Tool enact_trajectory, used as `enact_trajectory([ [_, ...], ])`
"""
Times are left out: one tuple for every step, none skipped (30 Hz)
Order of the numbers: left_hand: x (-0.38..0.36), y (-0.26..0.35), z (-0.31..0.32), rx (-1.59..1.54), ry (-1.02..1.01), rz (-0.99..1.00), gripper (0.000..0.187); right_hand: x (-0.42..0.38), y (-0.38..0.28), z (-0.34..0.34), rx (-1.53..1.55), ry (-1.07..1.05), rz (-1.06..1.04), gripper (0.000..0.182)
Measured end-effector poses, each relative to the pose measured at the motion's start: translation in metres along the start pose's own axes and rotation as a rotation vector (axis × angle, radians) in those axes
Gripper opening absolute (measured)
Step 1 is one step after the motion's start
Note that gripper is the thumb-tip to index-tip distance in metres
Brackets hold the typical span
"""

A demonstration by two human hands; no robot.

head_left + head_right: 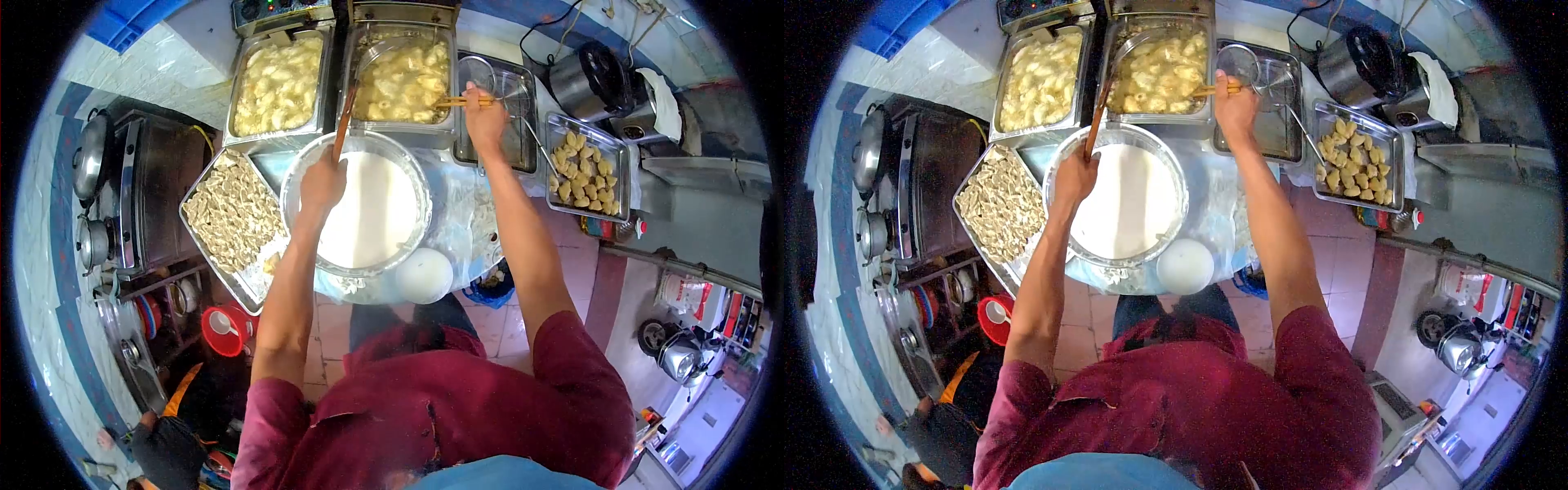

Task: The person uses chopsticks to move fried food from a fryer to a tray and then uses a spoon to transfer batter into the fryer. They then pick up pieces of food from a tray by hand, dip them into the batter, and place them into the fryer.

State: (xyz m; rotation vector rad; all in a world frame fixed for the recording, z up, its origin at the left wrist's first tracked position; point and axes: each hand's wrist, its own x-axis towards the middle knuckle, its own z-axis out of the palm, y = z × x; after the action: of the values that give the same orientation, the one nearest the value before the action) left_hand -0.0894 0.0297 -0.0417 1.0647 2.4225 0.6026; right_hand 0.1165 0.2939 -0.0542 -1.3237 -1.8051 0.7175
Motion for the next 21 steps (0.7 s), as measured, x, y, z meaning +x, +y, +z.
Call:
enact_trajectory([
  [-0.011, 0.007, -0.007, 0.014, -0.025, -0.05, 0.051, 0.002, 0.004, 0.004, 0.017, 0.0, 0.001, 0.041],
  [-0.021, 0.009, -0.009, -0.02, -0.001, -0.039, 0.051, 0.004, 0.008, 0.007, 0.032, -0.002, 0.001, 0.041],
  [-0.031, 0.009, -0.01, -0.054, 0.023, -0.03, 0.051, 0.005, 0.008, 0.009, 0.037, 0.001, 0.02, 0.041],
  [-0.04, 0.01, -0.011, -0.089, 0.048, -0.021, 0.051, 0.007, 0.008, 0.01, 0.042, 0.004, 0.038, 0.041],
  [-0.047, 0.012, -0.013, -0.132, 0.056, -0.038, 0.05, 0.009, 0.007, 0.011, 0.048, 0.006, 0.056, 0.042],
  [-0.055, 0.015, -0.015, -0.131, 0.054, -0.059, 0.05, 0.012, 0.011, 0.015, 0.075, 0.024, 0.036, 0.041],
  [-0.062, 0.018, -0.017, -0.131, 0.053, -0.081, 0.049, 0.015, 0.014, 0.019, 0.101, 0.043, 0.015, 0.041],
  [-0.066, 0.019, -0.019, -0.132, 0.052, -0.101, 0.049, 0.017, 0.017, 0.022, 0.127, 0.063, -0.008, 0.041],
  [-0.069, 0.017, -0.017, -0.138, 0.068, -0.083, 0.049, 0.017, 0.015, 0.02, 0.157, 0.05, 0.0, 0.041],
  [-0.073, 0.014, -0.015, -0.154, 0.068, -0.089, 0.049, 0.018, 0.012, 0.018, 0.187, 0.036, 0.007, 0.041],
  [-0.078, 0.013, -0.014, -0.169, 0.068, -0.095, 0.049, 0.019, 0.009, 0.016, 0.217, 0.022, 0.015, 0.041],
  [-0.083, 0.016, -0.016, -0.183, 0.068, -0.102, 0.049, 0.02, 0.007, 0.015, 0.219, 0.011, -0.009, 0.04],
  [-0.088, 0.019, -0.017, -0.21, 0.087, -0.089, 0.048, 0.021, 0.005, 0.013, 0.221, -0.001, -0.032, 0.04],
  [-0.092, 0.023, -0.017, -0.238, 0.106, -0.075, 0.048, 0.023, 0.003, 0.011, 0.223, -0.011, -0.056, 0.039],
  [-0.096, 0.025, -0.017, -0.266, 0.125, -0.06, 0.048, 0.023, -0.002, 0.007, 0.215, -0.026, -0.054, 0.039],
  [-0.099, 0.025, -0.015, -0.271, 0.12, -0.065, 0.048, 0.023, -0.006, 0.004, 0.207, -0.039, -0.052, 0.039],
  [-0.101, 0.024, -0.012, -0.276, 0.115, -0.071, 0.048, 0.023, -0.011, 0.0, 0.198, -0.053, -0.049, 0.038],
  [-0.104, 0.024, -0.011, -0.281, 0.11, -0.077, 0.048, 0.023, -0.015, -0.002, 0.254, -0.084, -0.044, 0.038],
  [-0.107, 0.025, -0.011, -0.301, 0.113, -0.071, 0.047, 0.024, -0.019, -0.003, 0.311, -0.116, -0.039, 0.038],
  [-0.11, 0.027, -0.011, -0.321, 0.115, -0.066, 0.046, 0.024, -0.022, -0.006, 0.367, -0.147, -0.034, 0.038],
  [-0.113, 0.028, -0.012, -0.341, 0.117, -0.061, 0.045, 0.023, -0.029, -0.013, 0.373, -0.172, -0.027, 0.038],
])
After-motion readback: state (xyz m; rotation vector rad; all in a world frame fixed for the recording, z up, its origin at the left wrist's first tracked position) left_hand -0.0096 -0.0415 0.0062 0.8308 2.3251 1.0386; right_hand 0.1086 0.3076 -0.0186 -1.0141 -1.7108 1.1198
